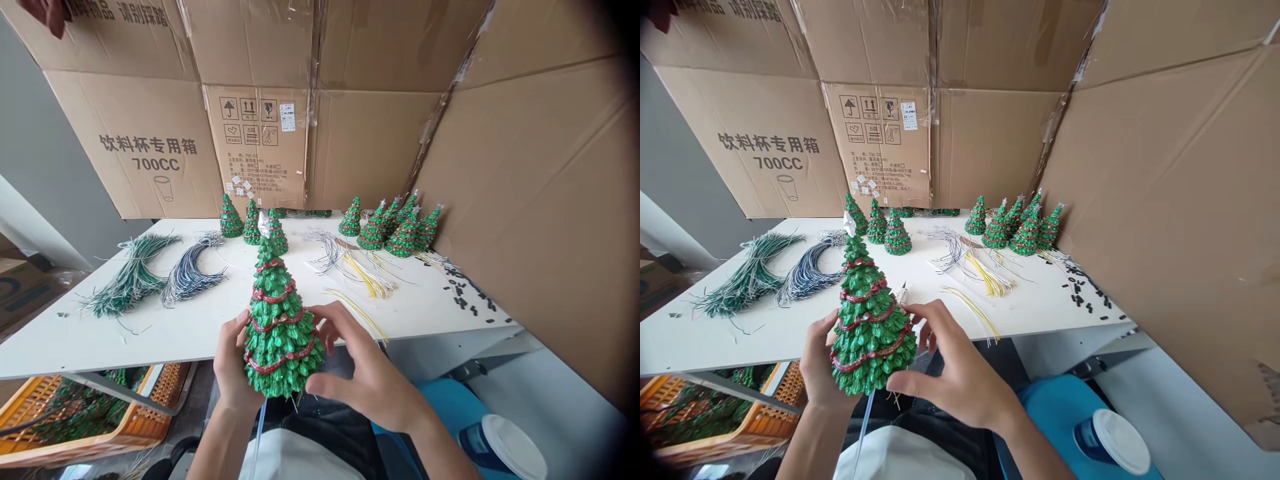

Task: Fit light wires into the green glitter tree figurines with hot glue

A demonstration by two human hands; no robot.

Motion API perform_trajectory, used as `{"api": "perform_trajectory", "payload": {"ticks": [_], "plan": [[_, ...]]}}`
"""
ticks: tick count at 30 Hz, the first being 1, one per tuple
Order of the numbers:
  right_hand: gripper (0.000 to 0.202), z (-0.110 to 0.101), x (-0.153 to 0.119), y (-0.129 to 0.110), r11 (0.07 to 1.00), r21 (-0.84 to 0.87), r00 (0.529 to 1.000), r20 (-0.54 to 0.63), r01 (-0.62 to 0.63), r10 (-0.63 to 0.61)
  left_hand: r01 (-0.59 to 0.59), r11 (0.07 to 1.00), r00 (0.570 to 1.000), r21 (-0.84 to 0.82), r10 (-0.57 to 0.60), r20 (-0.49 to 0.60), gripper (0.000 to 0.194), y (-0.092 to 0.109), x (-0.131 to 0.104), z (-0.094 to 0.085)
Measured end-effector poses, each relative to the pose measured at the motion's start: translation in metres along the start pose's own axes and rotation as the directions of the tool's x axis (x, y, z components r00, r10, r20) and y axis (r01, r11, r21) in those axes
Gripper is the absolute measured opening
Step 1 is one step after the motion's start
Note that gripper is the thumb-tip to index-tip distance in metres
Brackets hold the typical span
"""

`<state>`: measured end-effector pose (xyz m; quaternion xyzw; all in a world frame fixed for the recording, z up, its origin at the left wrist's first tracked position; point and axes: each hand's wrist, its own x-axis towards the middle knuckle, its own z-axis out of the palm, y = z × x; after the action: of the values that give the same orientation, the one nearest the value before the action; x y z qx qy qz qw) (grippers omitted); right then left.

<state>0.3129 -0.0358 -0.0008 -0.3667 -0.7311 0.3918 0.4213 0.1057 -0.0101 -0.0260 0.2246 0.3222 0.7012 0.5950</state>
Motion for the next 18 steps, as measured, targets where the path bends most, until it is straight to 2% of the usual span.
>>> {"api": "perform_trajectory", "payload": {"ticks": [3,5,8,12,15,18], "plan": [[0.074,0.008,0.001,0.0,0.996,-0.064,0.998,-0.006,0.058,-0.058,0.038,0.999,0.99,-0.026,-0.041,-0.131,0.033,0.001,-0.003,0.005],[0.078,0.011,0.002,0.002,0.991,-0.096,0.994,-0.041,0.094,-0.098,0.098,0.995,0.986,-0.032,-0.101,-0.131,0.038,0.001,-0.005,0.01],[0.075,0.015,0.003,0.005,0.98,-0.152,0.982,-0.116,0.13,-0.148,0.121,0.991,0.99,-0.052,-0.125,-0.064,0.037,0.002,-0.006,0.013],[0.068,0.02,0.003,0.006,0.967,-0.2,0.948,-0.24,0.161,-0.207,0.057,0.998,0.996,-0.016,-0.055,0.067,0.04,0.001,-0.009,0.013],[0.07,0.026,0.003,0.006,0.954,-0.235,0.908,-0.33,0.185,-0.258,0.005,0.999,0.982,0.044,-0.013,0.188,0.046,-0.004,-0.016,0.015],[0.07,0.029,0.002,0.001,0.956,-0.236,0.887,-0.384,0.173,-0.256,-0.005,0.998,0.981,0.056,-0.006,0.194,0.05,-0.011,-0.021,0.016]]}}
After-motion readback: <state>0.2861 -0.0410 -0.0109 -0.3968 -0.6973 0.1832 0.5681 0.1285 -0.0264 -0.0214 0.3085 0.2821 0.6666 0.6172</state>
